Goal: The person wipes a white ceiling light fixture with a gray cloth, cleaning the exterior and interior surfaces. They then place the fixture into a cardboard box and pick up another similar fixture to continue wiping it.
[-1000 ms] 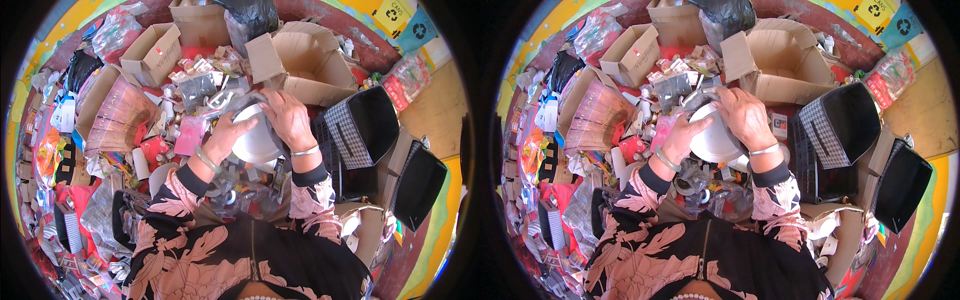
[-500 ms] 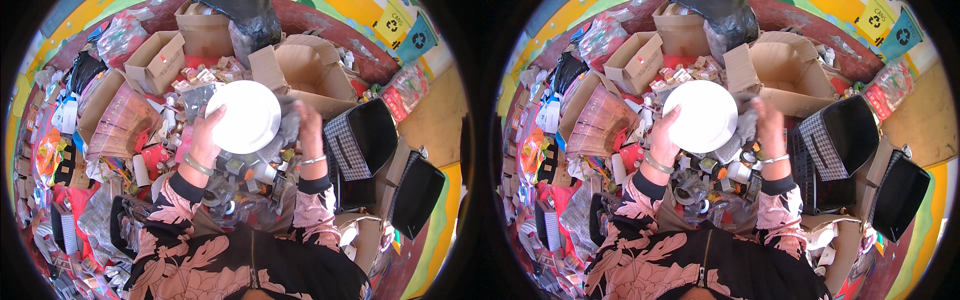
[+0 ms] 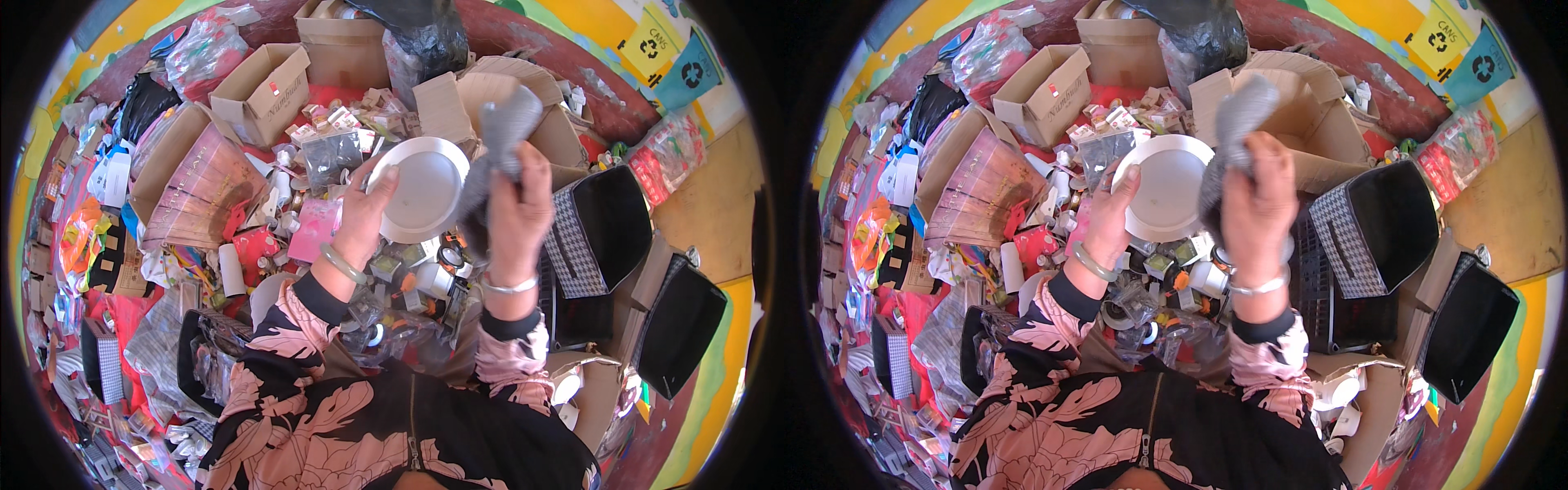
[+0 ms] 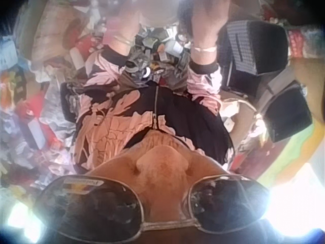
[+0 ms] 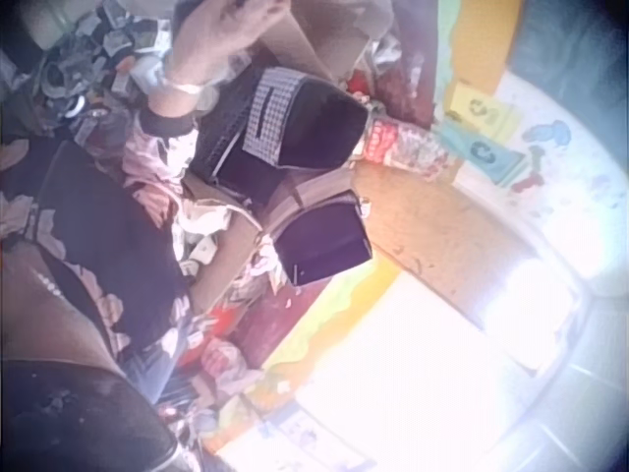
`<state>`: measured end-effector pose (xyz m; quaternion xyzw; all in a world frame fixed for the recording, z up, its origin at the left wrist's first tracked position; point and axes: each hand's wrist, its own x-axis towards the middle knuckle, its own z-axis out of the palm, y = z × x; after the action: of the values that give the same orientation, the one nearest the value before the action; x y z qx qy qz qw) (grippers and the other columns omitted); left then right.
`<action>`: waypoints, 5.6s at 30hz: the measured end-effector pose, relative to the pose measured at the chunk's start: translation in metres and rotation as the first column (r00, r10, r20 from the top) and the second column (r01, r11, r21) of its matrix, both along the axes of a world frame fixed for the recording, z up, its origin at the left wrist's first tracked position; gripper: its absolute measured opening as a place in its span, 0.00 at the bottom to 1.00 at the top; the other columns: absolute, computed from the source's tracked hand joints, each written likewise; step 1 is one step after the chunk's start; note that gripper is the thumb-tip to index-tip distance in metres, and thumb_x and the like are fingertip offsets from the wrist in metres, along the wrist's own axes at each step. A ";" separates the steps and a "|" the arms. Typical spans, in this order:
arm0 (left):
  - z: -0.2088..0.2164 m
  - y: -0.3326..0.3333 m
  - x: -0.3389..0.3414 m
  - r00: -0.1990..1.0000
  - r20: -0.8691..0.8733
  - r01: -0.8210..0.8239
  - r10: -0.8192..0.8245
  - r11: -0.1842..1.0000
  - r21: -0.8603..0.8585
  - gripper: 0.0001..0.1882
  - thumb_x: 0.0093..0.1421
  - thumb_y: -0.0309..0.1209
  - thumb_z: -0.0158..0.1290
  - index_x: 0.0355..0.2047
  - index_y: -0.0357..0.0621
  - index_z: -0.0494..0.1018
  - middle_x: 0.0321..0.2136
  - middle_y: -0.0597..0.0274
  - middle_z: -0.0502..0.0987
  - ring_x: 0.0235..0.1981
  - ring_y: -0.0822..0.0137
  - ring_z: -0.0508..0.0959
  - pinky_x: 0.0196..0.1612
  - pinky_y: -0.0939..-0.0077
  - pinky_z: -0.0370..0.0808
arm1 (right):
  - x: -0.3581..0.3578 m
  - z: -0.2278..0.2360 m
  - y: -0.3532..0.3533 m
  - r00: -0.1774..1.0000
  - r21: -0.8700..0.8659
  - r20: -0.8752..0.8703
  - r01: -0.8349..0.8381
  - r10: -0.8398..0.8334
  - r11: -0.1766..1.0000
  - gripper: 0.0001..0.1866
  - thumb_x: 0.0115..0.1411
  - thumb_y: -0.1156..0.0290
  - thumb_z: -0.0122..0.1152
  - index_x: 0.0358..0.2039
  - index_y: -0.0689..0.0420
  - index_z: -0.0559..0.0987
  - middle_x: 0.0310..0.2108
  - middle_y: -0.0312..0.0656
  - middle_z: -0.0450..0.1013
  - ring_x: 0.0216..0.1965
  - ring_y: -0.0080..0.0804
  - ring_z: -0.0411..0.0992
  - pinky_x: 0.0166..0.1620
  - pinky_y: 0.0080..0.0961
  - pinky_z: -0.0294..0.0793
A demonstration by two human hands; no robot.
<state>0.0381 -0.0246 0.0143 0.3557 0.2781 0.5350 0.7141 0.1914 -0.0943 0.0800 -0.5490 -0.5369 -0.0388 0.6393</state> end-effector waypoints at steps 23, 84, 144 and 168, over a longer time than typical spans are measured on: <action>0.013 0.021 -0.015 0.962 0.266 -0.059 0.059 0.998 -0.007 0.24 0.61 0.45 0.46 0.48 0.37 0.62 0.42 0.58 0.70 0.43 0.65 0.72 0.48 0.67 0.70 | -0.019 -0.038 0.012 0.921 -0.396 0.081 -0.320 0.380 0.861 0.16 0.40 0.85 0.49 0.31 0.59 0.78 0.32 0.47 0.70 0.34 0.44 0.70 0.41 0.30 0.70; -0.005 0.026 -0.018 0.900 0.432 0.077 -0.050 0.996 -0.044 0.31 0.60 0.50 0.43 0.53 0.37 0.60 0.49 0.56 0.68 0.50 0.60 0.68 0.54 0.64 0.64 | -0.036 -0.062 0.013 0.835 -0.260 0.542 0.275 -0.095 0.926 0.23 0.44 0.83 0.53 0.45 0.61 0.75 0.36 0.49 0.67 0.37 0.44 0.68 0.39 0.33 0.70; -0.014 -0.019 0.012 0.915 0.014 0.403 -0.403 0.913 -0.068 0.44 0.46 0.10 0.41 0.63 0.54 0.46 0.53 0.58 0.62 0.51 0.66 0.66 0.48 0.77 0.68 | -0.038 -0.048 0.006 0.990 -0.432 0.066 -0.082 0.122 0.898 0.16 0.49 0.74 0.59 0.40 0.61 0.73 0.36 0.52 0.70 0.36 0.50 0.71 0.39 0.34 0.71; -0.023 -0.011 0.006 0.930 -0.022 0.369 -0.368 0.928 0.046 0.44 0.41 0.12 0.45 0.62 0.51 0.51 0.52 0.58 0.66 0.50 0.64 0.69 0.52 0.70 0.66 | 0.016 -0.042 0.011 0.987 -0.275 0.077 0.154 -0.138 0.949 0.16 0.48 0.73 0.61 0.40 0.59 0.76 0.37 0.51 0.71 0.37 0.45 0.72 0.39 0.32 0.71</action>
<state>0.0444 -0.0356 -0.0085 0.4227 0.1979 0.3959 0.7909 0.2072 -0.0831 0.0382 -0.6709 -0.5128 -0.0255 0.5351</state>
